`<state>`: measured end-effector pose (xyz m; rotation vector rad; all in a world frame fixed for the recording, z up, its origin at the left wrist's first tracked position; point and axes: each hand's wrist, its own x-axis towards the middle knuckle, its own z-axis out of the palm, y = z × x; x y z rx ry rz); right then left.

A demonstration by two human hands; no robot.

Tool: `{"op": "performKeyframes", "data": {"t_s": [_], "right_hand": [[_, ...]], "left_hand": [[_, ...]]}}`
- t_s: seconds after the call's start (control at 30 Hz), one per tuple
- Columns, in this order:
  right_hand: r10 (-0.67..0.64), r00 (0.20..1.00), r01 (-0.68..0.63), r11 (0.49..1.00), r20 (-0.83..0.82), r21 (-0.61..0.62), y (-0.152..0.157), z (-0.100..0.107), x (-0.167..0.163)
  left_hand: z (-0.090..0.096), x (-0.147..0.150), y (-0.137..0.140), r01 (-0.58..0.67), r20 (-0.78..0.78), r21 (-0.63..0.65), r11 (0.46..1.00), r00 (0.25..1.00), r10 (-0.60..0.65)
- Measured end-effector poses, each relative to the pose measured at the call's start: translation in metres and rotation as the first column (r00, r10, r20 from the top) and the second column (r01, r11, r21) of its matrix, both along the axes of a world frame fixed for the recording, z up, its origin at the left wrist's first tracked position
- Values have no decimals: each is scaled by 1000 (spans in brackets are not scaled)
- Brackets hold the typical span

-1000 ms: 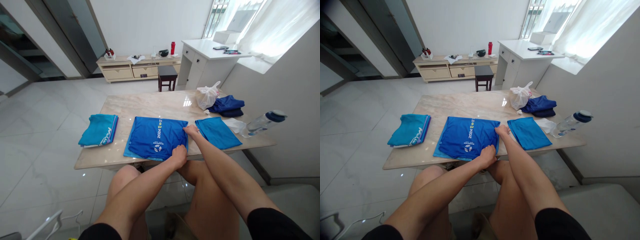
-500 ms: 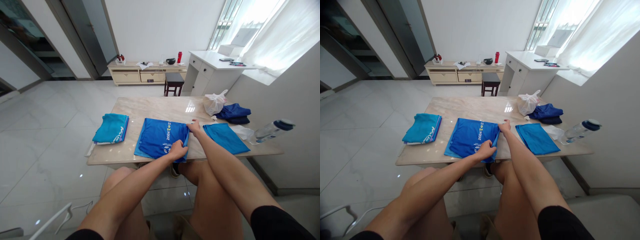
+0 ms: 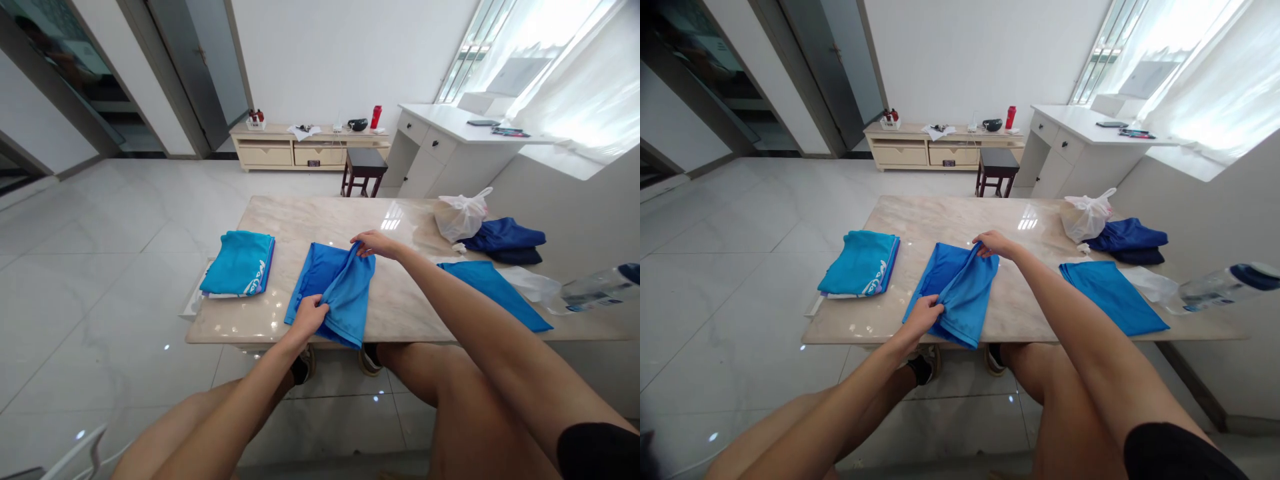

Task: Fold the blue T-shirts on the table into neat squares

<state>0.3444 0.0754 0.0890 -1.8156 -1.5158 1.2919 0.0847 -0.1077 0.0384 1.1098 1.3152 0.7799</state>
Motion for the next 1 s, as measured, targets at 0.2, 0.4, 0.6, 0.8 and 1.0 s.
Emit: {"op": "performKeyframes", "data": {"t_s": [0.2,0.4,0.6,0.8,1.0], "right_hand": [[125,951,-163,980,282,113,30,-41,-9],[265,849,-352,929,458,116,45,-77,-9],[120,837,-292,923,533,252,43,-90,-18],[96,973,-169,914,208,368,39,-75,-36],[141,990,-143,935,30,324,58,-77,-85]], "left_hand": [[-28,-21,8,-32,-40,-318,948,999,20],[-56,-28,6,-63,-80,-256,964,996,44],[-57,-24,6,-81,-111,-192,978,992,60],[-36,-28,-2,-44,-140,-19,999,989,41],[-31,-57,-1,-90,-196,-121,989,978,65]]}}
